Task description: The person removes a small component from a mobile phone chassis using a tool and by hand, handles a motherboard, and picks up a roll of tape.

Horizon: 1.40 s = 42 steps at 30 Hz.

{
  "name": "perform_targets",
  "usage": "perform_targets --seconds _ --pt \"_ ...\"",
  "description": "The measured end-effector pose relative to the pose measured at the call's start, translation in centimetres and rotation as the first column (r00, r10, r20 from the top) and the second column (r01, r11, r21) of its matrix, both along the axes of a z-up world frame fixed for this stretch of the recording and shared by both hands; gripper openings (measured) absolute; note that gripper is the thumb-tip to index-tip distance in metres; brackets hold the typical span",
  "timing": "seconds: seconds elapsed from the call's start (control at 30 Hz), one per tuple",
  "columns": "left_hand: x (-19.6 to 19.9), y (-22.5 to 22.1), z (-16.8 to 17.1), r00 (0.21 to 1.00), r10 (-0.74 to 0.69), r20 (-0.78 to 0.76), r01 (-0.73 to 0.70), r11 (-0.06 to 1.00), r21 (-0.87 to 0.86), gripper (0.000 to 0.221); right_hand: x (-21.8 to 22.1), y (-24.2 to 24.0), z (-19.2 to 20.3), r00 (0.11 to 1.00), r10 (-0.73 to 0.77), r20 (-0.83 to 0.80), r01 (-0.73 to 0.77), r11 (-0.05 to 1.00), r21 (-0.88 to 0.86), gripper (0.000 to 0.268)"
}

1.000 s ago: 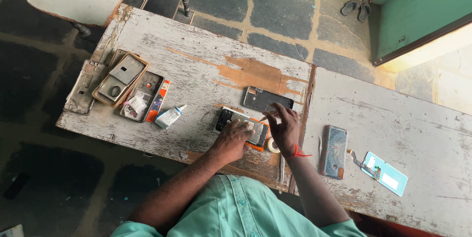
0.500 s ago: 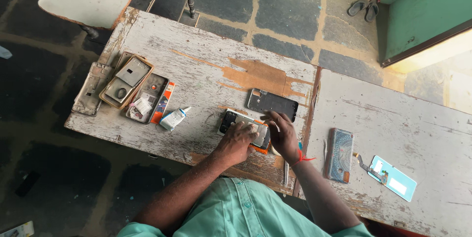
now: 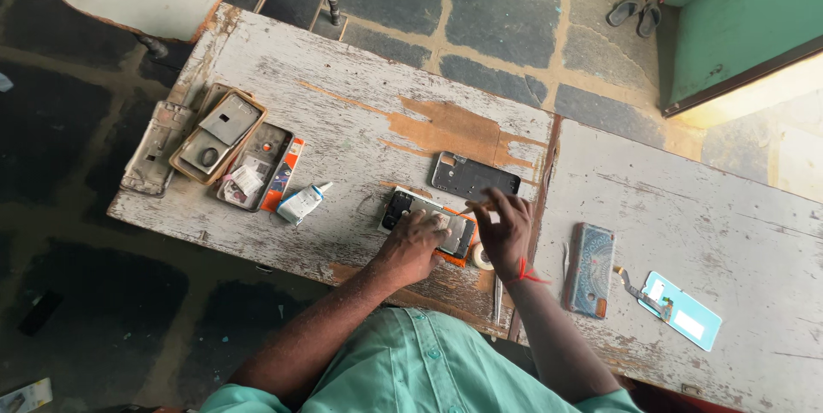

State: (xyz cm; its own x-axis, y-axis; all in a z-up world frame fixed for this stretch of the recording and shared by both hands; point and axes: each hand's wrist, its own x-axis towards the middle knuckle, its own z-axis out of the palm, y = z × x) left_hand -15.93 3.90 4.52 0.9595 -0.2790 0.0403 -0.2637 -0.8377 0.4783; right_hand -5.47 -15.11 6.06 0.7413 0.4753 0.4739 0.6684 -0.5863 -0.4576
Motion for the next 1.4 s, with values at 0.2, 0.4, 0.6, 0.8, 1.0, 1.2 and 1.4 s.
perform_targets --seconds 0.2,0.4,0.6,0.8,1.0,1.2,1.4 --pt "0.1 0.0 -0.9 0.998 0.008 0.063 -0.009 1.0 0.015 0.055 -0.4 0.9 1.9 0.996 0.007 -0.085 -0.006 1.0 0.015 0.029" --pt "0.1 0.1 0.1 1.0 0.004 0.019 -0.003 0.999 -0.034 0.06 -1.0 1.5 2.3 0.995 0.076 -0.059 -0.074 0.997 0.026 0.024" --pt "0.1 0.2 1.0 0.995 0.01 0.101 -0.008 1.0 -0.011 0.054 -1.5 2.3 1.4 0.996 0.087 -0.03 -0.088 0.995 -0.04 0.021" --pt "3.8 0.7 0.3 0.989 0.071 -0.128 -0.079 0.995 -0.065 0.016 -5.0 0.1 0.9 0.984 -0.01 -0.175 0.067 0.943 0.326 0.036" --pt "12.5 -0.2 -2.2 0.897 0.09 0.432 -0.016 0.985 -0.17 0.005 -10.8 -4.9 -0.2 0.968 0.115 -0.225 -0.03 0.937 0.348 0.039" --pt "15.7 -0.6 -4.2 0.964 -0.104 0.245 0.095 0.994 0.05 0.011 -12.0 -6.3 -0.2 0.961 0.168 -0.222 -0.128 0.974 0.185 0.044" --pt "16.8 -1.1 -5.3 0.901 -0.308 0.306 0.211 0.926 0.312 0.016 -11.9 -6.1 0.8 0.957 0.163 -0.241 -0.124 0.977 0.171 0.043"
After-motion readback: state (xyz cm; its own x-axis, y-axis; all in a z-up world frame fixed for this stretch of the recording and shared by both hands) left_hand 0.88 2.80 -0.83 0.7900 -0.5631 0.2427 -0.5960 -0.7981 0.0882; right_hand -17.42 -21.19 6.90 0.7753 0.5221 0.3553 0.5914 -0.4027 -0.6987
